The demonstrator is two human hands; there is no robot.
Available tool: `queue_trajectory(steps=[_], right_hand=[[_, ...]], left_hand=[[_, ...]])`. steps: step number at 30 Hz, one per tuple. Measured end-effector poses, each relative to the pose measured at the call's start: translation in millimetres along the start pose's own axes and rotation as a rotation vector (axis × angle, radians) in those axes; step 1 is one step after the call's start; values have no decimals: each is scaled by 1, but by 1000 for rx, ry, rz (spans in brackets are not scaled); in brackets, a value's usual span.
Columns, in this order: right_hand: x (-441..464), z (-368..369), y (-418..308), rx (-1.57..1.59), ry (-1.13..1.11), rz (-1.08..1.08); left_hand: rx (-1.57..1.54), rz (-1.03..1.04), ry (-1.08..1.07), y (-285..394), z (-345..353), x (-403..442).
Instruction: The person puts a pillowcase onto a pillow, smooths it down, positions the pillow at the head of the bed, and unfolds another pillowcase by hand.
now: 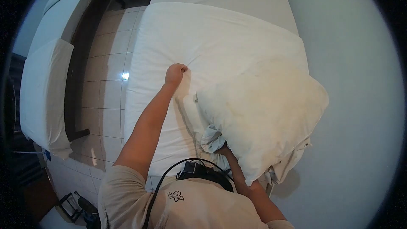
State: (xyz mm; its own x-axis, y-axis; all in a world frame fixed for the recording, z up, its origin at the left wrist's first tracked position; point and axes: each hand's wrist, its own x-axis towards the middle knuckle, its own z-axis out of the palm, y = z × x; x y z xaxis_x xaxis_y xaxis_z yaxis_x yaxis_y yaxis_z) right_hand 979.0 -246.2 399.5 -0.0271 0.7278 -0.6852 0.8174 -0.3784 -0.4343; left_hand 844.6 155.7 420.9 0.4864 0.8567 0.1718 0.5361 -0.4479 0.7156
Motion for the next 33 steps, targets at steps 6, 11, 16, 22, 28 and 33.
queue_trajectory(steps=[6, 11, 16, 22, 28, 33], right_hand=[[3, -1, -6, 10, 4, 8], [4, 1, -11, 11, -5, 8], [-2, 4, -8, 5, -16, 4], [-4, -6, -15, -15, 9, -10], [-3, -14, -20, -50, 13, 6], [-1, -10, -8, -111, -33, 60]], left_hand=[[-1095, -430, 199, -28, -12, 9], [-871, -568, 243, -19, -37, -9], [-25, 263, -285, 6, -29, -99], [621, -290, -34, -57, -108, -154], [468, -428, 344, -92, -71, -120], [277, 390, -310, 50, 2, -65]])
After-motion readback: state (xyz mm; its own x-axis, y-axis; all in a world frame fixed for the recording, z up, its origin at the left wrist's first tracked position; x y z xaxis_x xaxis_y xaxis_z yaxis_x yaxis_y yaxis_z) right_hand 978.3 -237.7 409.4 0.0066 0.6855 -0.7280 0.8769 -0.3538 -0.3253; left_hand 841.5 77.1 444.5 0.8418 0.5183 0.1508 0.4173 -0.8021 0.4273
